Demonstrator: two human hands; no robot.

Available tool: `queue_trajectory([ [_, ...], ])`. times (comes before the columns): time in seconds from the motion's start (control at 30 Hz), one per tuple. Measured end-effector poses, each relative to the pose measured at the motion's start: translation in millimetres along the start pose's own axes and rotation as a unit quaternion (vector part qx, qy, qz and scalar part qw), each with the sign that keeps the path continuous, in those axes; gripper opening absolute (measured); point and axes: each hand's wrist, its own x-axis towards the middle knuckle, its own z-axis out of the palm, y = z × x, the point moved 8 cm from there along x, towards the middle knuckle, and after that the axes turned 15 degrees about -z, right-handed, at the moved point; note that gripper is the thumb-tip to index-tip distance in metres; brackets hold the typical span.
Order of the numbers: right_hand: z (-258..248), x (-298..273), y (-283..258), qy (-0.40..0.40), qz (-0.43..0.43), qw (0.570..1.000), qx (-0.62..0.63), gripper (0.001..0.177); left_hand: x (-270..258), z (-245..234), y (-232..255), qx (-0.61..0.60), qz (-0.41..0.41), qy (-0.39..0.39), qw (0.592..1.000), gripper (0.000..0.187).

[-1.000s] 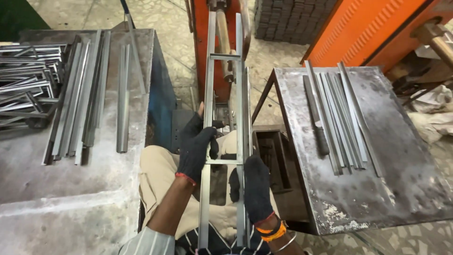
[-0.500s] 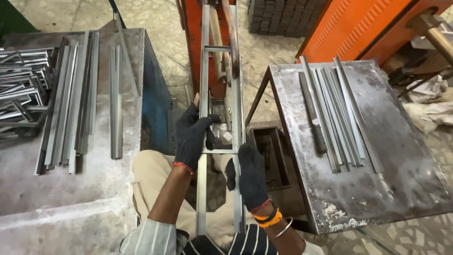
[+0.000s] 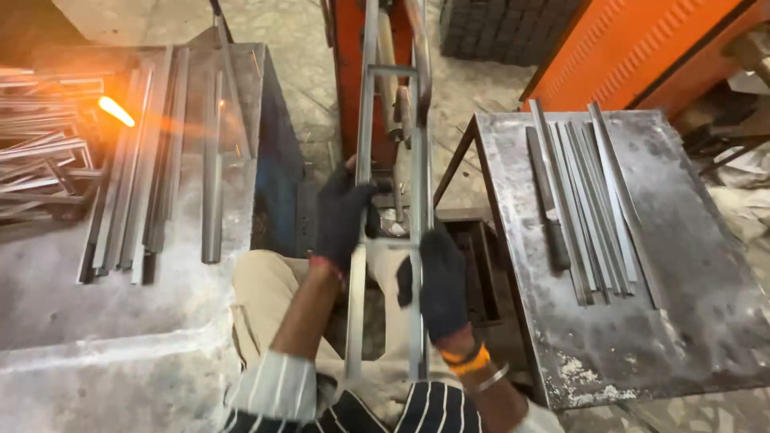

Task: Using a spot welding machine to join metal strips into rectangular frames.

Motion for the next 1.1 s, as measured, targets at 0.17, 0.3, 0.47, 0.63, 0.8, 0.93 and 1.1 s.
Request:
queue_trajectory([
  [0.17, 6.8, 48.9, -7.6, -0.016, -0.013, 1.0, 0.019, 0.049, 41.5, 7.3, 9.3, 0.023, -0.102, 0.018, 0.994, 0.021],
  [0.3, 10.6, 61.6, -7.3, -0.031, -0.025, 0.999, -0.007, 0.049, 47.8, 0.3, -0.1, 0.027, -0.117, 0.042, 0.992, 0.021],
  [0.47, 8.9, 61.2, -13.9, -0.023, -0.001, 0.999, -0.04, 0.049, 48.9, 3.5, 4.3, -0.001, -0.108, 0.036, 0.994, 0.021],
  [0.63, 11.8, 92.3, -15.5, -0.031, -0.014, 0.998, -0.059, 0.053, 80.0, 6.9, 14.3, 0.014, -0.069, 0.039, 0.997, 0.016],
  [0.8, 9.7, 146.8, -7.9, -0.043, -0.107, 0.988, -0.101, 0.052, 123.5, 7.5, 26.1, 0.033, -0.037, 0.022, 0.999, 0.013],
  [0.93, 9.5, 150.7, -8.1, -0.042, -0.13, 0.983, -0.12, 0.051, 133.6, 5.7, 18.7, 0.061, -0.059, 0.056, 0.995, 0.01],
  [1.1, 5.8, 159.6, -3.7, -0.036, -0.144, 0.981, -0.121, 0.051, 143.0, 8.6, 22.0, 0.031, -0.051, 0.026, 0.998, 0.01],
])
